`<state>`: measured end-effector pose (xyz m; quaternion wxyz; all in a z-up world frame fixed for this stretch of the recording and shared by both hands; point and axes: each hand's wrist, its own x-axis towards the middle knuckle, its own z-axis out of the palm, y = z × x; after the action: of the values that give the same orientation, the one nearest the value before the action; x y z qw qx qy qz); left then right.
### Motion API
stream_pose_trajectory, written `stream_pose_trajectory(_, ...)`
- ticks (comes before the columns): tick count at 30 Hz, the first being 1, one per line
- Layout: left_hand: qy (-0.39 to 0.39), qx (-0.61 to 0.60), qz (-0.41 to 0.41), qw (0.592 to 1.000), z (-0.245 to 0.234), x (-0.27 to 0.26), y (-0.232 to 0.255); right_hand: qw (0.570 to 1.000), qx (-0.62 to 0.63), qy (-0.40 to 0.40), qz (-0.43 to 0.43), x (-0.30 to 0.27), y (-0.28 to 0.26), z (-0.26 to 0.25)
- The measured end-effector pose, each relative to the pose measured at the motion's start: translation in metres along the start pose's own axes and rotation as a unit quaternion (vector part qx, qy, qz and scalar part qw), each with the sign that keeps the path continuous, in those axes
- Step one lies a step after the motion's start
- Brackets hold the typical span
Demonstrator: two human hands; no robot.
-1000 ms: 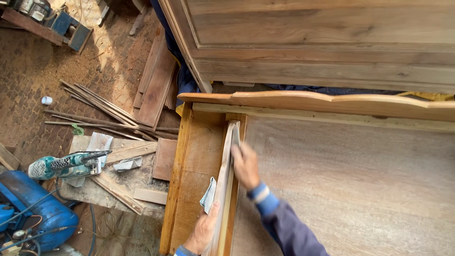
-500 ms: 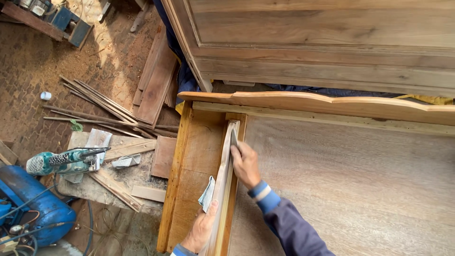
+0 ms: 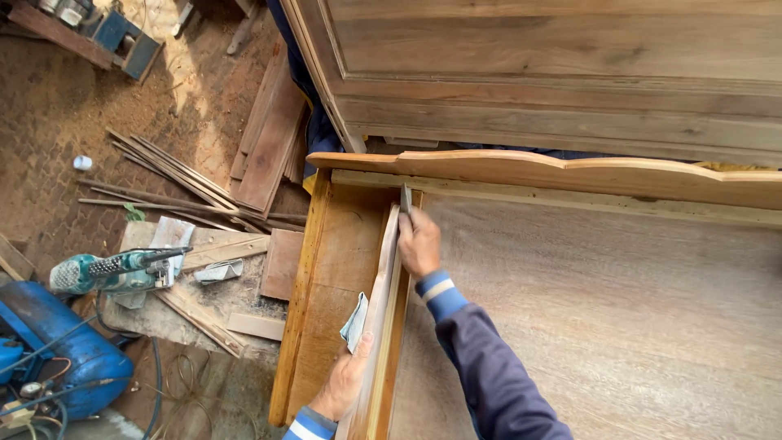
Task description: Sanding the surface and edges of a wooden furniture component using sandpaper.
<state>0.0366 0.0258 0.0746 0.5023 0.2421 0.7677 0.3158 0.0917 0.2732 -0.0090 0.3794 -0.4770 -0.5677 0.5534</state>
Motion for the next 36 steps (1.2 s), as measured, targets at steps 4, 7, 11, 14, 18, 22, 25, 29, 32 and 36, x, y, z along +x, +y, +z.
stream_pose_trajectory(4,0.020,0.017,0.010,1.000,0.001,0.000,0.000,0.991,0.026,-0.017,-0.128,-0.096,-0.012,-0.032)
stream_pose_trajectory(7,-0.006,0.006,0.000,1.000,0.000,-0.007,0.004,0.987,0.035,-0.124,-0.100,-0.129,-0.002,-0.060)
stream_pose_trajectory(11,-0.013,-0.005,0.022,1.000,0.002,-0.006,0.006,0.990,-0.023,-0.056,0.124,-0.112,-0.016,-0.086)
stream_pose_trajectory(14,-0.003,-0.018,0.036,0.999,0.004,-0.005,0.008,0.994,-0.077,-0.051,0.059,-0.103,-0.006,-0.072)
stream_pose_trajectory(18,0.013,0.009,0.048,0.999,0.002,-0.005,0.008,0.960,-0.079,-0.040,-0.265,-0.109,0.007,-0.047)
stream_pose_trajectory(22,0.018,0.024,0.062,0.998,0.004,-0.008,0.015,0.951,-0.155,0.071,-0.257,-0.119,-0.004,-0.027)
stream_pose_trajectory(25,0.022,0.027,0.054,0.998,0.002,-0.007,0.009,0.997,-0.011,0.005,0.077,-0.123,-0.038,-0.035)
stream_pose_trajectory(29,0.031,0.035,0.042,0.998,0.002,-0.005,0.005,0.981,0.100,-0.004,0.168,-0.116,-0.036,-0.040)
stream_pose_trajectory(32,0.034,0.041,0.018,0.998,0.002,-0.005,0.005,0.965,0.164,-0.042,0.201,-0.117,-0.023,-0.034)
stream_pose_trajectory(36,0.033,0.037,0.011,0.999,0.000,-0.001,0.000,0.945,0.257,-0.028,0.200,-0.119,0.003,-0.022)
